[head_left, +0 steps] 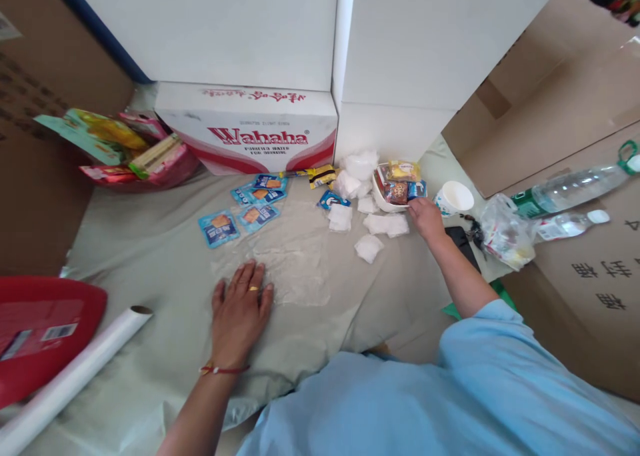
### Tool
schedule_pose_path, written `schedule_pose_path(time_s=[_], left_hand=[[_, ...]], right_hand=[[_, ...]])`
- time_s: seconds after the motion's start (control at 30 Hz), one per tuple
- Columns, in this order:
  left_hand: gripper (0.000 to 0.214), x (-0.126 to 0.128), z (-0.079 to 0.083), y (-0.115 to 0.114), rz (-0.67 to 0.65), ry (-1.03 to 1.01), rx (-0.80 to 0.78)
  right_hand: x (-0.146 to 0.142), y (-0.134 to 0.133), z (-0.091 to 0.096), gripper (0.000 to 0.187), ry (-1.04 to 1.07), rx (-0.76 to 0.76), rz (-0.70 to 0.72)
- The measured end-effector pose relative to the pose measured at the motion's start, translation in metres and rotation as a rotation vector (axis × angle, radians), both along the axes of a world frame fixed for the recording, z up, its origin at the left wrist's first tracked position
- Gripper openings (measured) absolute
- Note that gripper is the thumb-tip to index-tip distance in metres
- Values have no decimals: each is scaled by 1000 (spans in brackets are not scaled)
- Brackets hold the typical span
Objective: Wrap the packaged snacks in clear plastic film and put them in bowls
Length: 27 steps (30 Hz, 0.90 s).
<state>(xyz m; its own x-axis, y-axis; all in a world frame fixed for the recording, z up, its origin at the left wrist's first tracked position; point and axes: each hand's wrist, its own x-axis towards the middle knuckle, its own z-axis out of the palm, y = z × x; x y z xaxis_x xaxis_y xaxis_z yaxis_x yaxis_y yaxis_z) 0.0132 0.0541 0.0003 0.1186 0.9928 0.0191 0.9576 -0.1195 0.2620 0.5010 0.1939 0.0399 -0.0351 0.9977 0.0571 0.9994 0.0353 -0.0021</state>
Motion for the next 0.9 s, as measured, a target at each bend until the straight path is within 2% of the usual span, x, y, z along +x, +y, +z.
schedule_pose_path(time_s=[0.13,0.27,0.43,0.53,0.63,0.73,0.8,0.9], left_hand=[[61,1,1,1,-4,13,14],[62,2,3,1,-5,23,12],[63,0,1,1,-3,25,20],[63,0,-2,1,0,22,24],[64,0,-2,2,-6,24,15],[64,0,-1,3,-1,18,13],[64,0,-1,3,10,5,14],[67,-2,-3,2,42,-27,30]], right_hand=[[6,-24,0,36,97,190,31],[12,-42,12,36,171,309,18],[26,-56,45,33,195,423,-65],[47,-58,70,33,163,499,-117],[82,-48,94,33,92,537,-171],[124,-26,107,31,48,545,-204],[150,-5,108,26,40,527,-215],[180,29,98,19,63,489,-254]])
